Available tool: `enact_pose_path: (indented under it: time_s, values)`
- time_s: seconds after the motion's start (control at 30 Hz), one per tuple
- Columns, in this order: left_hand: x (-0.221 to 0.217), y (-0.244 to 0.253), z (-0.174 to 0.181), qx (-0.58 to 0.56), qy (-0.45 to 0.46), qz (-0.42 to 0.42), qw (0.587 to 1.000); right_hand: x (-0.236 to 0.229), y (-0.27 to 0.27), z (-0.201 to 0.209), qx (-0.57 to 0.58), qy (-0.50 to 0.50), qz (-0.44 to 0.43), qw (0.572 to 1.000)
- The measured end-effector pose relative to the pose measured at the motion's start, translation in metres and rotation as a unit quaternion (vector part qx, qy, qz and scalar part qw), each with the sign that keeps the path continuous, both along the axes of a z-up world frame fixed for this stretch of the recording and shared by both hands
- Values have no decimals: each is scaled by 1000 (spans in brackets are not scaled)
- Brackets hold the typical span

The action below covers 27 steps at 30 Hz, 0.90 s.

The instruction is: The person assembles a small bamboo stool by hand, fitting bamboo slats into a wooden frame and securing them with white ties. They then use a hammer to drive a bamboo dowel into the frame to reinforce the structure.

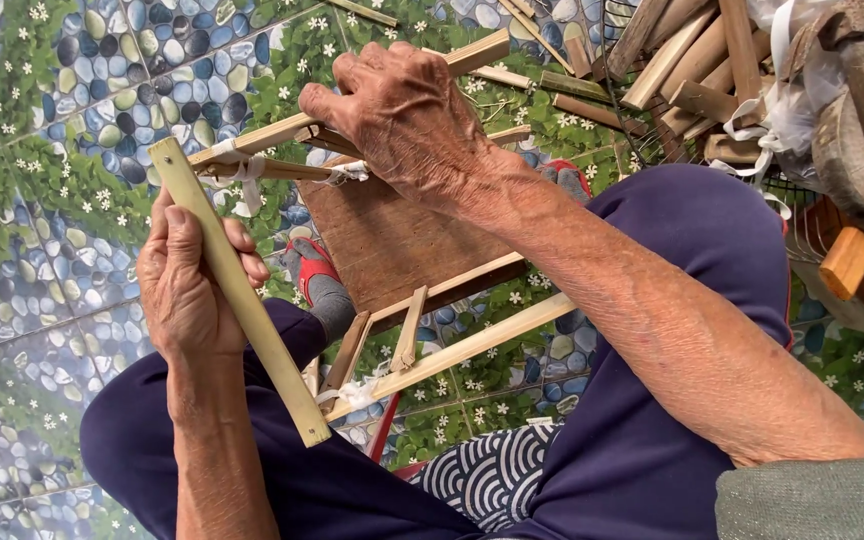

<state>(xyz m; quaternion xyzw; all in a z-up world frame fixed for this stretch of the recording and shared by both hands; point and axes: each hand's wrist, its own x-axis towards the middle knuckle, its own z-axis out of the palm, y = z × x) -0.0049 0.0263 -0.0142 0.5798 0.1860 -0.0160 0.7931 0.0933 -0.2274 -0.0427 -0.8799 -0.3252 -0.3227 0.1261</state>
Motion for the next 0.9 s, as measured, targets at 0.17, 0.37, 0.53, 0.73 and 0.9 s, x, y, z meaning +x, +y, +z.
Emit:
enact_pose_path:
  time_s: [0.17, 0.37, 0.53, 0.73, 0.9]
  values:
    - [1, -1, 3, -1, 6, 2, 1000, -1, 0, -1, -1, -12, -11, 1000]
    - [0, -4, 5, 0, 5, -11, 1000, 1, -2, -1, 17, 20, -10, 1000]
    - [-1, -1, 3, -6, 19, 5, 1000, -2, -1, 1, 0, 16, -19, 1000]
    - [0, -1, 8, 11, 2, -24, 1000, -9, 3, 4, -26, -22, 12, 999]
    - [-1, 3, 7, 17, 7, -20, 1000, -16, 5, 9, -13, 27, 23, 999]
